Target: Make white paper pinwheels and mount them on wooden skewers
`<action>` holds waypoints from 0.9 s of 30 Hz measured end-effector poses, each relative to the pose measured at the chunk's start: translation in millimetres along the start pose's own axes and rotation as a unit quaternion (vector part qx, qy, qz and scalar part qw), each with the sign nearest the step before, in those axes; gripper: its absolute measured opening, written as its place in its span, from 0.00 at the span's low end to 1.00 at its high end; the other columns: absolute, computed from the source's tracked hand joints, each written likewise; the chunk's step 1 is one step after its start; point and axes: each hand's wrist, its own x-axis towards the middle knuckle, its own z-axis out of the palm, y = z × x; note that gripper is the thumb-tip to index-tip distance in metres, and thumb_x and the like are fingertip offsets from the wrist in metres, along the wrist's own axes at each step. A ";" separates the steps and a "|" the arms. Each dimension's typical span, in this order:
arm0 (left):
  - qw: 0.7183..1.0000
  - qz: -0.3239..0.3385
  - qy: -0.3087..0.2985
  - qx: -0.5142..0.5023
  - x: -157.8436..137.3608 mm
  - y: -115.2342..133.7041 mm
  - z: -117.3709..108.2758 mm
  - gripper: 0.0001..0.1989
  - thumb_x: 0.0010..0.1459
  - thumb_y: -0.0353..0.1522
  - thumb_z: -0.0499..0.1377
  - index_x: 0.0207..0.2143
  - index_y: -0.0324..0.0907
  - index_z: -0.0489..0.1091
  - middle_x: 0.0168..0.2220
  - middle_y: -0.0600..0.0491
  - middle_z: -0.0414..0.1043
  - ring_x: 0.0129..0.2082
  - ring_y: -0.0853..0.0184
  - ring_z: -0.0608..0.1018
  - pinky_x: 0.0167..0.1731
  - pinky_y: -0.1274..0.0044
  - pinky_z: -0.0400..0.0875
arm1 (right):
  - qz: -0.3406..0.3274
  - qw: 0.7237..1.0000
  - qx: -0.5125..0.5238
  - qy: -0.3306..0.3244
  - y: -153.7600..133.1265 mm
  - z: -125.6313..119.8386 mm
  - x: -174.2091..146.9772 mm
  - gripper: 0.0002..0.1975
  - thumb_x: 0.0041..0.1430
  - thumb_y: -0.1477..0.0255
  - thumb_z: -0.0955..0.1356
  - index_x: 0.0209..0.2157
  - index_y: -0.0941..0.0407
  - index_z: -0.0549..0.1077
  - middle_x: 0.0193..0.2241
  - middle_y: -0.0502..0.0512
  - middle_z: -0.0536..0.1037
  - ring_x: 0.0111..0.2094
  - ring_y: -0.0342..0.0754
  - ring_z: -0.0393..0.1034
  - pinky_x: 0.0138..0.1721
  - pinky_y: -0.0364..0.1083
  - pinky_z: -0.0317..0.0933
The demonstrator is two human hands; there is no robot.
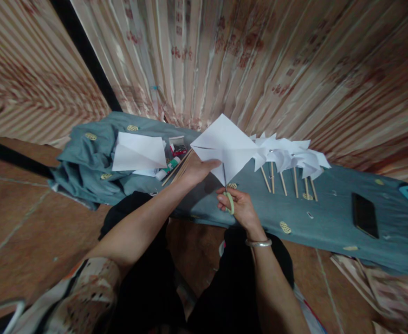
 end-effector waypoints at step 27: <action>0.998 -0.028 -0.049 -0.023 -17.4 19.8 7.4 0.14 0.39 0.30 0.68 0.32 0.38 0.74 0.36 0.47 0.80 0.36 0.58 0.80 0.41 0.68 0.75 | -0.021 1.000 -0.019 0.006 1.7 -1.5 1.3 0.26 0.39 0.48 0.76 0.31 0.56 0.77 0.18 0.48 0.74 0.18 0.41 0.65 0.21 0.43 0.61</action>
